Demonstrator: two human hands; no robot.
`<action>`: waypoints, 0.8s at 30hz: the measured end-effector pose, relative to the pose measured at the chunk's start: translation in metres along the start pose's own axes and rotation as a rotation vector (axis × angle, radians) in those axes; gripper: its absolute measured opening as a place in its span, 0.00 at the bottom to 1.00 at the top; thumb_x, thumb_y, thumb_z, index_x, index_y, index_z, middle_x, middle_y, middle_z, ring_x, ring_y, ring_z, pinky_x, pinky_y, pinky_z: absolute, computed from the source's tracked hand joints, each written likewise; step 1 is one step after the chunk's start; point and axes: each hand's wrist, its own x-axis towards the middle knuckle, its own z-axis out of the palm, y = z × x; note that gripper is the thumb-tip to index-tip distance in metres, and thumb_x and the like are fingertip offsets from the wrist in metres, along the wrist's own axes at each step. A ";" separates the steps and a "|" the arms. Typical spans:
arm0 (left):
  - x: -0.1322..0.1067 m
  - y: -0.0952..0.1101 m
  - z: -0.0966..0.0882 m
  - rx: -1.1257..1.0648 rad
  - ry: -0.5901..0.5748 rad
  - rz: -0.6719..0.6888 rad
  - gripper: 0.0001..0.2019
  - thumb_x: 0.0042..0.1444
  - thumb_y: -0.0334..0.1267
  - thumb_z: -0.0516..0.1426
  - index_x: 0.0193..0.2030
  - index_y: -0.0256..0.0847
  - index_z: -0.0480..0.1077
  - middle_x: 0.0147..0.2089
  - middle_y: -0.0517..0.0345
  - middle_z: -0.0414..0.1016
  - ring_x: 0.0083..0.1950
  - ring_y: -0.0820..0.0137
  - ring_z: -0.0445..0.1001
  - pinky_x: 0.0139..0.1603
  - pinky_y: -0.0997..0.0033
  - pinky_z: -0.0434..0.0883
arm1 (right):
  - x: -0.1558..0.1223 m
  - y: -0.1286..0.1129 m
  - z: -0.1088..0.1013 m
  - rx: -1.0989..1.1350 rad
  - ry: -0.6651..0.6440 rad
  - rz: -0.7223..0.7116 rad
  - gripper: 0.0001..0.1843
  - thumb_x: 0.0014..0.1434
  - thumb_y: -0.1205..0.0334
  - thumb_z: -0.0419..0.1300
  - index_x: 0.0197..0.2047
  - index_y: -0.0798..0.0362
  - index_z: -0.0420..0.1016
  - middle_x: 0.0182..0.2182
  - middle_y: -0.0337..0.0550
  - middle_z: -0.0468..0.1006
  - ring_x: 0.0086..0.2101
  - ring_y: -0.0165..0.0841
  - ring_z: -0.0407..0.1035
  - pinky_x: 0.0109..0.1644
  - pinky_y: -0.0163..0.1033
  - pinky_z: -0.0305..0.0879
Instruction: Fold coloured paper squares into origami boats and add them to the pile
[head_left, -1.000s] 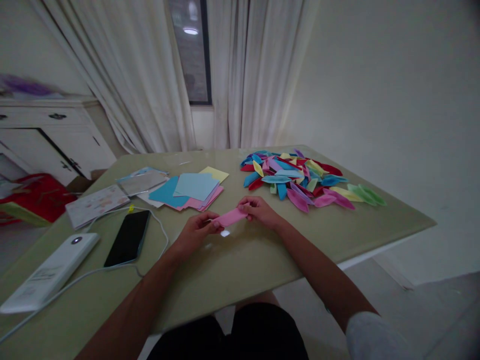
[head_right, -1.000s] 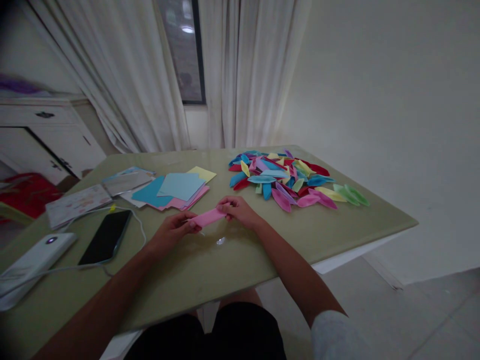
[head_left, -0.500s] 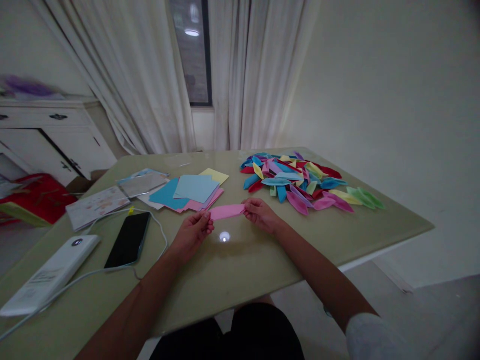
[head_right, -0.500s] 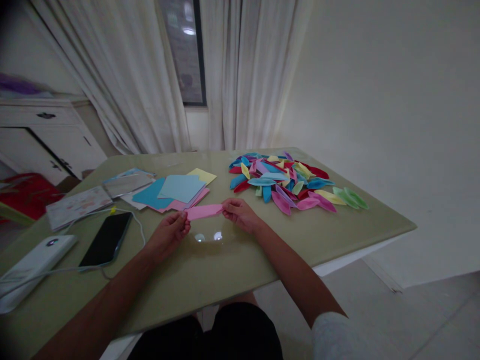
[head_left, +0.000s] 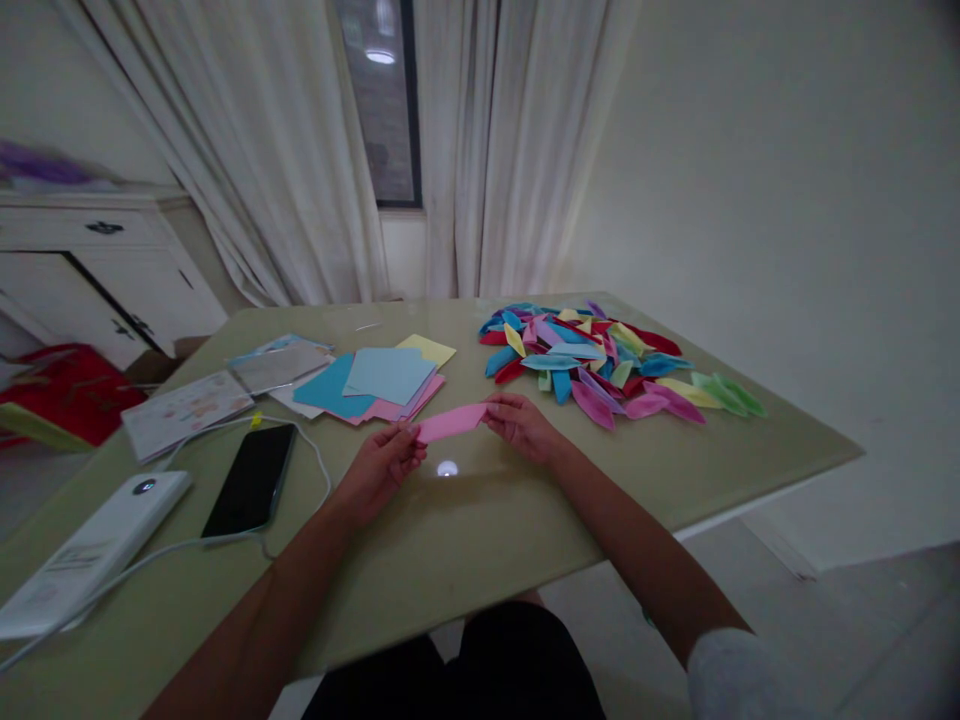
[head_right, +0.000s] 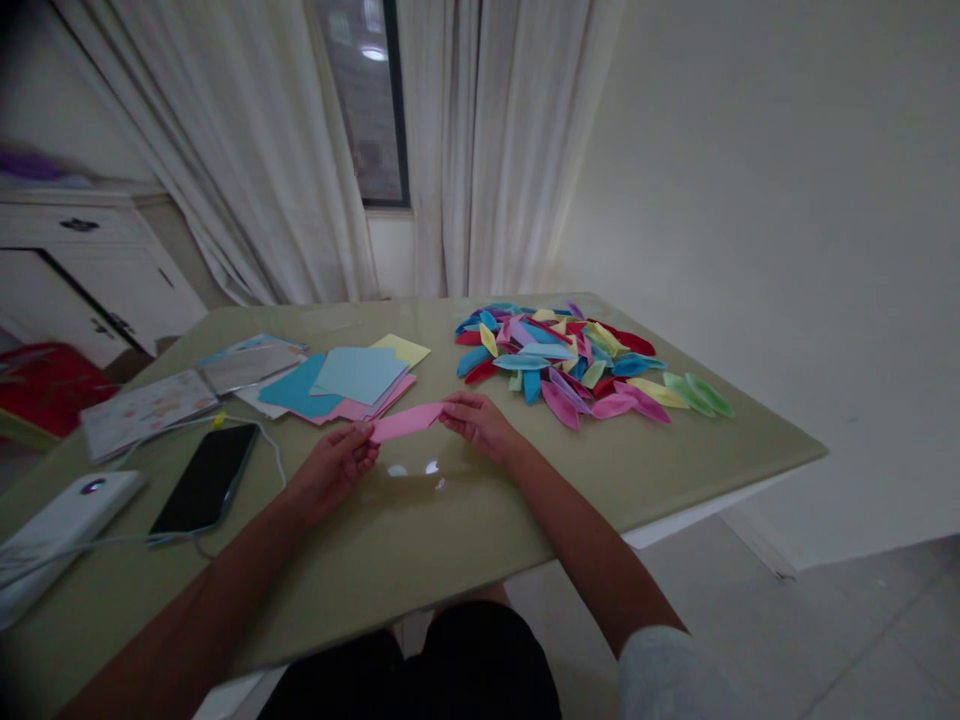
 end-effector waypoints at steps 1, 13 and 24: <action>0.000 0.000 0.000 0.007 0.001 0.001 0.22 0.41 0.40 0.81 0.37 0.33 0.80 0.29 0.57 0.82 0.27 0.76 0.79 0.28 0.83 0.77 | 0.000 -0.001 0.000 -0.003 0.003 -0.003 0.23 0.43 0.54 0.85 0.37 0.52 0.83 0.33 0.37 0.86 0.34 0.28 0.81 0.42 0.31 0.79; 0.010 -0.001 -0.002 0.044 0.079 0.060 0.28 0.53 0.46 0.76 0.56 0.39 0.76 0.34 0.59 0.83 0.30 0.74 0.82 0.31 0.80 0.78 | 0.006 -0.018 -0.009 -0.159 0.150 -0.152 0.22 0.42 0.51 0.84 0.34 0.54 0.83 0.26 0.40 0.83 0.24 0.28 0.74 0.28 0.33 0.71; 0.011 0.001 0.002 0.039 0.083 0.038 0.25 0.56 0.48 0.74 0.54 0.37 0.76 0.33 0.58 0.82 0.30 0.72 0.82 0.32 0.78 0.76 | 0.040 -0.051 -0.020 -0.386 0.522 -0.485 0.31 0.55 0.44 0.73 0.57 0.49 0.78 0.48 0.47 0.86 0.32 0.33 0.80 0.34 0.39 0.75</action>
